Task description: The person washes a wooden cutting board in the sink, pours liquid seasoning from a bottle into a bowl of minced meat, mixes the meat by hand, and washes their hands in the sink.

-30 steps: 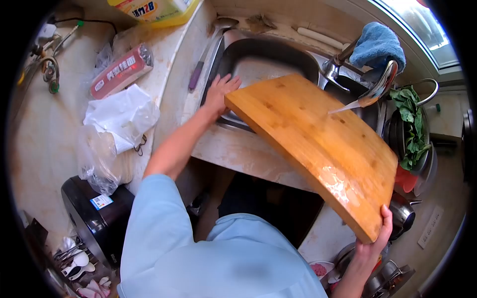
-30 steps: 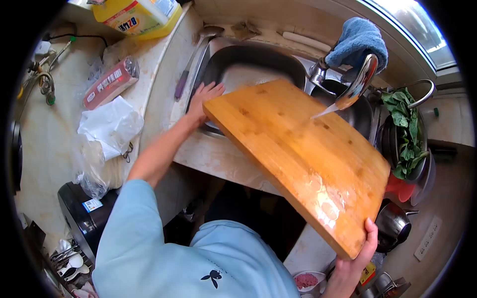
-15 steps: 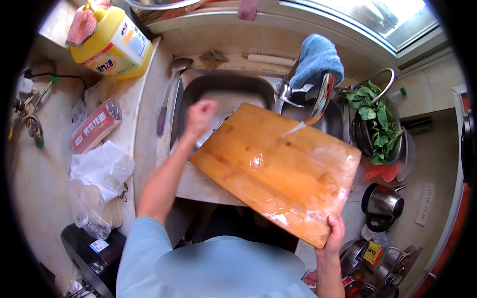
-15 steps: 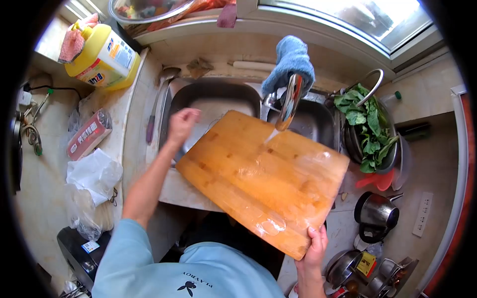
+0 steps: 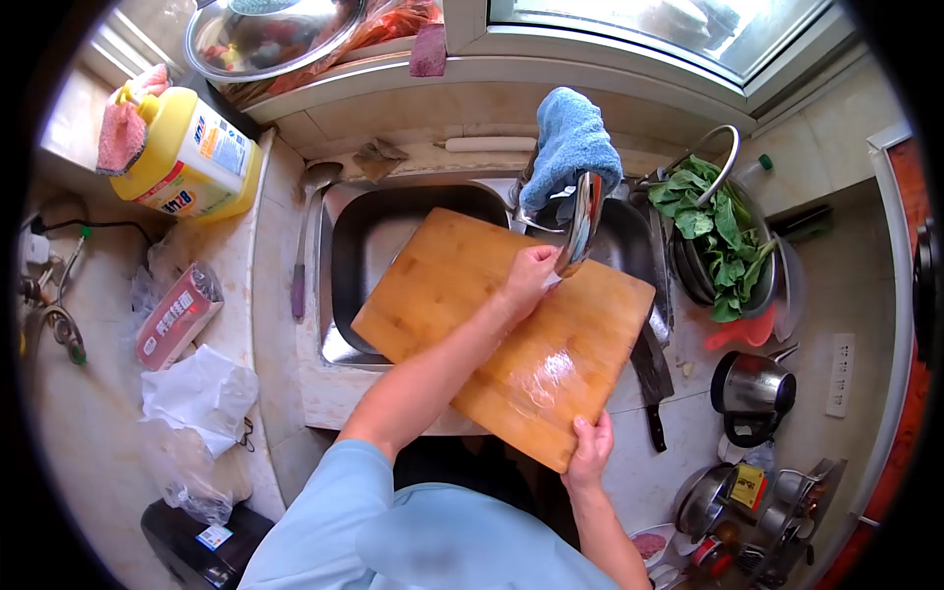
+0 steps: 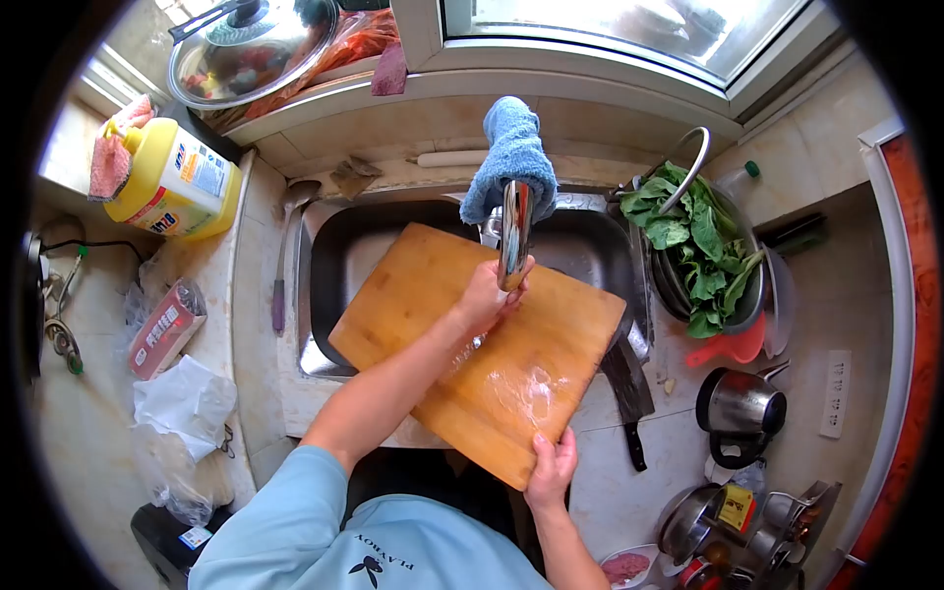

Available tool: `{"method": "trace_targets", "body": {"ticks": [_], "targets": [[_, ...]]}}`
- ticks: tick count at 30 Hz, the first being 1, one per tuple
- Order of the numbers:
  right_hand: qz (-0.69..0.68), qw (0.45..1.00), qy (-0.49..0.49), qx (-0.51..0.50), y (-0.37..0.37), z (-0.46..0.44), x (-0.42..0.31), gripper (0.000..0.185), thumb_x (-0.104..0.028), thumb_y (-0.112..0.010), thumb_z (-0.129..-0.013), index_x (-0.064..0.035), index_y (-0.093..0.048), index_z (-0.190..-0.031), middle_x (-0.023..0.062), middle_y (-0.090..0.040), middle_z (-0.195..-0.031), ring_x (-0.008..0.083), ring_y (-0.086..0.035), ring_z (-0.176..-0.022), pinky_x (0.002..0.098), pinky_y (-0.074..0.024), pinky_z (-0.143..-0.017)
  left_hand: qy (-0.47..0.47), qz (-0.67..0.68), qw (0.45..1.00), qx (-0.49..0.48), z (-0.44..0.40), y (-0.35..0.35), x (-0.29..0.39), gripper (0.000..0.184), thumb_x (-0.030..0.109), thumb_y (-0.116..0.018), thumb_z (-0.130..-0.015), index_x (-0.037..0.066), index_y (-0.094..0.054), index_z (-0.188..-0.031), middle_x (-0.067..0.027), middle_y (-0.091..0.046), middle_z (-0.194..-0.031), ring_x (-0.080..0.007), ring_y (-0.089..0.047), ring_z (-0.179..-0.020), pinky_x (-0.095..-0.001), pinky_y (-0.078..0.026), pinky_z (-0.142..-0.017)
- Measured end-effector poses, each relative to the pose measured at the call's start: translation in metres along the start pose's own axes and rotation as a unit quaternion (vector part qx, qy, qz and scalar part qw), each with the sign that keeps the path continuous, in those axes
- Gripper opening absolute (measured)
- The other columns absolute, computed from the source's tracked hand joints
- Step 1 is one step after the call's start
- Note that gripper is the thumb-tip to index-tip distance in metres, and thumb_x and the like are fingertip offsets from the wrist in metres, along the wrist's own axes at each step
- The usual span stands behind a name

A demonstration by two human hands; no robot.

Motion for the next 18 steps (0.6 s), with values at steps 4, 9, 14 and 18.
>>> {"method": "trace_targets", "body": {"ticks": [4,9,14,18], "targets": [[0.005,1.0,0.008,-0.018,-0.032,-0.004,0.013,0.037,-0.012,-0.06,-0.096,0.0045,-0.048,-0.126,0.0115,-0.061,-0.119,0.0153,-0.059,-0.106,0.0312,-0.0466,-0.096,0.008,-0.021,1.0,-0.005,-0.003,-0.003,0.02,0.031,0.034,-0.066,-0.097,0.004,-0.063,-0.088,-0.0046,-0.063,-0.071,-0.0125,-0.058,-0.058,-0.0258,-0.044,-0.054],[0.058,0.998,0.013,-0.007,-0.04,-0.004,0.023,0.035,-0.013,-0.059,-0.096,0.0021,-0.049,-0.126,0.0108,-0.062,-0.119,0.0162,-0.06,-0.105,0.0311,-0.0479,-0.095,-0.036,0.072,0.994,-0.075,0.002,-0.028,0.042,0.032,0.028,-0.059,-0.1,-0.002,-0.066,-0.107,-0.014,-0.072,-0.1,-0.0214,-0.07,-0.093,-0.0353,-0.054,-0.087],[0.064,0.998,0.025,-0.015,-0.059,-0.012,0.012,0.026,-0.015,-0.053,-0.101,0.0006,-0.053,-0.122,0.008,-0.063,-0.112,0.0138,-0.06,-0.1,0.0288,-0.0482,-0.09,-0.141,-0.112,0.982,-0.059,0.063,-0.046,0.024,0.036,0.024,-0.055,-0.102,0.003,-0.061,-0.13,-0.0111,-0.068,-0.123,-0.0249,-0.064,-0.116,-0.0399,-0.047,-0.104],[0.065,0.997,0.038,-0.021,-0.068,-0.015,0.006,0.027,-0.016,-0.051,-0.102,0.001,-0.052,-0.123,0.009,-0.061,-0.117,0.0141,-0.057,-0.104,0.0293,-0.0467,-0.092,-0.258,-0.49,0.829,-0.08,0.13,-0.045,0.023,0.044,0.028,-0.053,-0.101,0.01,-0.055,-0.141,-0.0123,-0.054,-0.144,-0.0311,-0.045,-0.138,-0.0462,-0.03,-0.118]]}}
Point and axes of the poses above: each hand's wrist, its own z-axis away from the middle knuckle, its own y-axis out of the back of the hand, x = y × z, the point moved 9 cm from there along -z, towards the middle knuckle
